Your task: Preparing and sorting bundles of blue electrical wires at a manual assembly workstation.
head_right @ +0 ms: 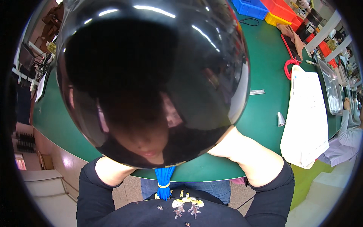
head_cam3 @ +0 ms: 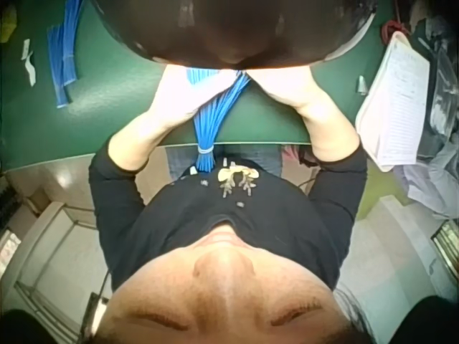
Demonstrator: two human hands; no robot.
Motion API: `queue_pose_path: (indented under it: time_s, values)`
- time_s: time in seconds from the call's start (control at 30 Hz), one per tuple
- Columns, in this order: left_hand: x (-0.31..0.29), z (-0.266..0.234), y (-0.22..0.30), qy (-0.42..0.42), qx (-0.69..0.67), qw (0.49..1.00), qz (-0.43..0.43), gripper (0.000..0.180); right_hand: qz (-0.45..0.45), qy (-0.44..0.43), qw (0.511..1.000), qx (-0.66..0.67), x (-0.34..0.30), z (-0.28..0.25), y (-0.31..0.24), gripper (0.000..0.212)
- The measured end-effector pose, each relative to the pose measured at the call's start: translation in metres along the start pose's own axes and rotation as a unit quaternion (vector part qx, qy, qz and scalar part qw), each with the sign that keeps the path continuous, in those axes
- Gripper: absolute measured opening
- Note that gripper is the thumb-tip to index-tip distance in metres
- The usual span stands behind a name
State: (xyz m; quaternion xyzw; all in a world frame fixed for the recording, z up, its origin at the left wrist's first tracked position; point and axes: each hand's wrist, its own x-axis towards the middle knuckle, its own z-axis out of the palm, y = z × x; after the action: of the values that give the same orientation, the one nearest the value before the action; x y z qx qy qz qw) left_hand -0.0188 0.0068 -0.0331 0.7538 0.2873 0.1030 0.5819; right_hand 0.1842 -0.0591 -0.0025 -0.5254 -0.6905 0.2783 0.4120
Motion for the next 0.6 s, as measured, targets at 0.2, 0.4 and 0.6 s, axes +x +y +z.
queue_pose_path:
  time_s: [0.2, 0.4, 0.6]
  values:
    - [-0.001, 0.002, 0.007, -0.029, -0.035, 0.999, -0.008, 0.018, 0.004, 0.005, 1.0, 0.012, -0.013, -0.005, 0.003, 0.058]
    - [-0.006, 0.002, -0.009, 0.039, -0.083, 0.991, -0.101, 0.025, 0.007, 0.01, 1.0, 0.023, -0.006, 0.0, 0.007, 0.059]
    - [-0.005, 0.001, 0.002, 0.055, 0.012, 0.994, -0.098, 0.028, 0.013, 0.014, 0.999, 0.039, -0.003, 0.0, 0.01, 0.059]
